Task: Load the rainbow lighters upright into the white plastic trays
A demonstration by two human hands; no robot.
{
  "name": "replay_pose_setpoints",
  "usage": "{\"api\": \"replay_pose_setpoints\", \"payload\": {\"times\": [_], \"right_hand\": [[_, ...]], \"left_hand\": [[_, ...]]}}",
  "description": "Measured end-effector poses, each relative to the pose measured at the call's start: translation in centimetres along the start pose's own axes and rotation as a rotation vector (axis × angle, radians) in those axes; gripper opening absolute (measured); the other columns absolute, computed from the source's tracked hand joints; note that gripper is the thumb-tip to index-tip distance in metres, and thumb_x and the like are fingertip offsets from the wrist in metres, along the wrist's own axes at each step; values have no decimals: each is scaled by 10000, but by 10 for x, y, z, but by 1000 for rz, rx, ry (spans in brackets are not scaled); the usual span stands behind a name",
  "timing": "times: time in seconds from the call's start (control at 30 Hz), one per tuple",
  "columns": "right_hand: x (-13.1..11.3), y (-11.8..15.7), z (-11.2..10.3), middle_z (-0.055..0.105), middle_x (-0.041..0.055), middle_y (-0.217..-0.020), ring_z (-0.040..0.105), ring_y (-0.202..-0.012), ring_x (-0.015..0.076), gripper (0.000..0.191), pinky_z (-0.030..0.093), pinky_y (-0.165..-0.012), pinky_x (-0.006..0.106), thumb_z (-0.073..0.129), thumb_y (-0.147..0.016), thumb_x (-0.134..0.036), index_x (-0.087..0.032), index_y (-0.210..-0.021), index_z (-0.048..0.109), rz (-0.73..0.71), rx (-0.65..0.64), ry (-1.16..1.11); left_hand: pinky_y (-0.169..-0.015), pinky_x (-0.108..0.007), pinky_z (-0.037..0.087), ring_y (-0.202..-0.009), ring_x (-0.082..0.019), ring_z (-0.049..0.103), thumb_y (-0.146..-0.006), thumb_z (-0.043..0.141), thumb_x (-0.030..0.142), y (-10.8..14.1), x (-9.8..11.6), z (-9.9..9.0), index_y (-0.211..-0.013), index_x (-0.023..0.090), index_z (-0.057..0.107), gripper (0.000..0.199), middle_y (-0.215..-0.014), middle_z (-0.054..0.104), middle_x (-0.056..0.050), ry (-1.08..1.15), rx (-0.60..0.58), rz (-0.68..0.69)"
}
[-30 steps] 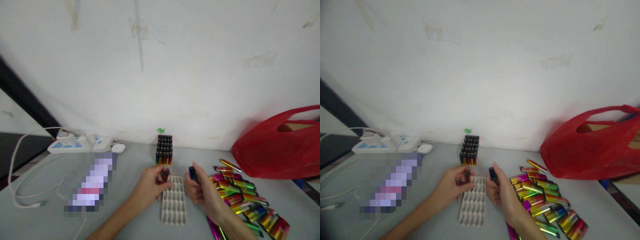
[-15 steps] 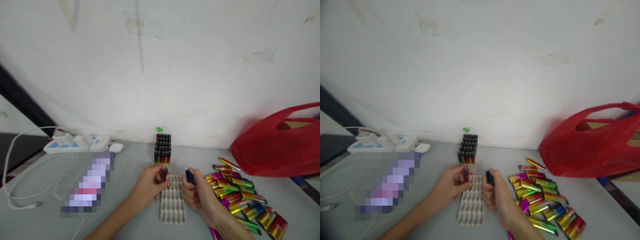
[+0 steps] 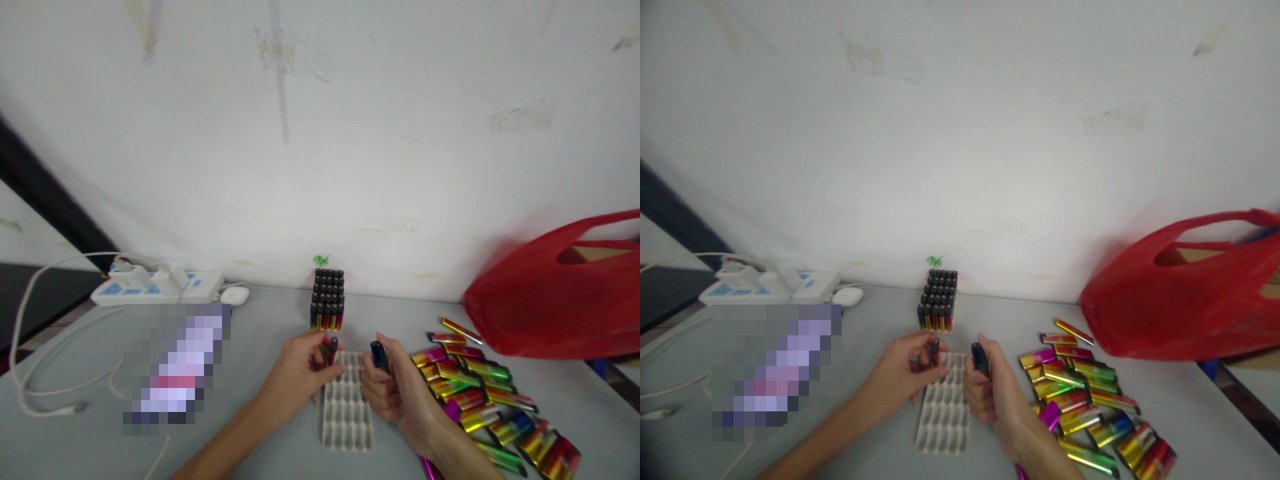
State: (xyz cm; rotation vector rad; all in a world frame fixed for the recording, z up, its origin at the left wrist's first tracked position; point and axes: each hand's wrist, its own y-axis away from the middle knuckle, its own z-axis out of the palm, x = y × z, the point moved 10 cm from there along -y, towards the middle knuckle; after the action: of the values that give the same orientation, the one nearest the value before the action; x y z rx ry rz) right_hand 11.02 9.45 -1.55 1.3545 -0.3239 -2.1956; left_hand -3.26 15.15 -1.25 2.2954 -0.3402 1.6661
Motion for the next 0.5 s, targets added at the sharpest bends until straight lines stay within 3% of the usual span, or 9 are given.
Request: {"api": "replay_pose_setpoints", "payload": {"times": [0.33, 0.5], "right_hand": [[2, 0, -6, 186, -140, -491, 61, -446, 66, 522, 46, -413, 237, 584, -858, -690, -278, -614, 376, -1, 85, 29], [3, 0, -5, 169, -140, -494, 41, -446, 67, 565, 35, -406, 238, 562, -903, -713, -286, -618, 324, 15, 85, 27]], "left_hand": [[-411, -216, 495, -535, -167, 633, -814, 887, 412, 0, 1, 0, -1065, 156, 805, 368, -705, 649, 30, -10, 6, 2], [-408, -221, 485, -542, -174, 641, -810, 889, 416, 0, -1, 1, -1058, 155, 797, 372, -715, 640, 31, -5, 3, 1]]}}
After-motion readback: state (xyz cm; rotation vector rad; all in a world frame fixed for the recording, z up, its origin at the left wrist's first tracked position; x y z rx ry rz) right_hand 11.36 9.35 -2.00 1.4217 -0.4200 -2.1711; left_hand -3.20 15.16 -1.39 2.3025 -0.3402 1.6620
